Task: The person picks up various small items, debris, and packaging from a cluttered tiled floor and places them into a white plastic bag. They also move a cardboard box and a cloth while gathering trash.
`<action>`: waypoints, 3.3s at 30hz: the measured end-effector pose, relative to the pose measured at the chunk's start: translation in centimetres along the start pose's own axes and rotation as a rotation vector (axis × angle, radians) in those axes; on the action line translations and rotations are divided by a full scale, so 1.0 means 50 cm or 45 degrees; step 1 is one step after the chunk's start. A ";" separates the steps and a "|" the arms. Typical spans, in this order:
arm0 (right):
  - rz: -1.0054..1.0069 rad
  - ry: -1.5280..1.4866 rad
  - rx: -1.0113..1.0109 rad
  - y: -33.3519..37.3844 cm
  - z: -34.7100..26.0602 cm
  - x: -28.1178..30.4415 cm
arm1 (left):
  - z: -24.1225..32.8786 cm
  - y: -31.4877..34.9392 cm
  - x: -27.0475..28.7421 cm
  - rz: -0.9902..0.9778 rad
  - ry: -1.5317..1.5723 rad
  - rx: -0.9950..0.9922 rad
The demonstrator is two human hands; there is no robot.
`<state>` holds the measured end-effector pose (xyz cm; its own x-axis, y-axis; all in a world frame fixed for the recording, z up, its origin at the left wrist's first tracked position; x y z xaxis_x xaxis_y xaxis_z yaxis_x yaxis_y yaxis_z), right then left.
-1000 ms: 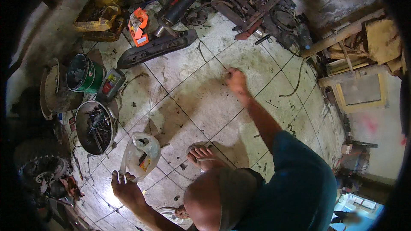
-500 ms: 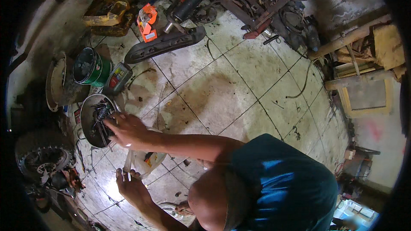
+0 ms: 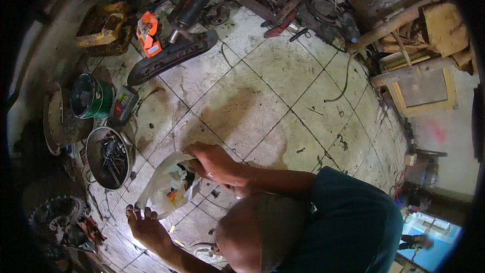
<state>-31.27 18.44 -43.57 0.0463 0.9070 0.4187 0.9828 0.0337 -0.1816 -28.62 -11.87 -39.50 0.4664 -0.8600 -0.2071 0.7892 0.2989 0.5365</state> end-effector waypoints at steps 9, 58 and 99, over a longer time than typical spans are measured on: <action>0.257 -0.183 -0.122 -0.025 -0.010 0.039 | -0.006 -0.011 -0.067 0.014 -0.471 -0.200; -0.370 -0.351 -0.156 -0.029 0.038 -0.251 | -0.126 0.105 0.185 0.456 -0.250 -0.228; -1.714 0.325 0.186 0.141 -1.401 -0.458 | 0.671 0.966 0.491 0.913 1.049 -0.018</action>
<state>-12.86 -31.48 7.89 -0.8701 0.0388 0.4913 0.2681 0.8737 0.4058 7.54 -32.43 8.76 0.9399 0.0556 -0.3369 0.2289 0.6294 0.7426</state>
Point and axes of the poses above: each hand's wrist, its own y-axis away from the middle knuckle, its own x-axis out of the back of the hand, z = x × y, the point moved 9 cm from there along -y, towards the middle knuckle, and after that the axes turned 7 degrees about x, right-handed, at the moved point
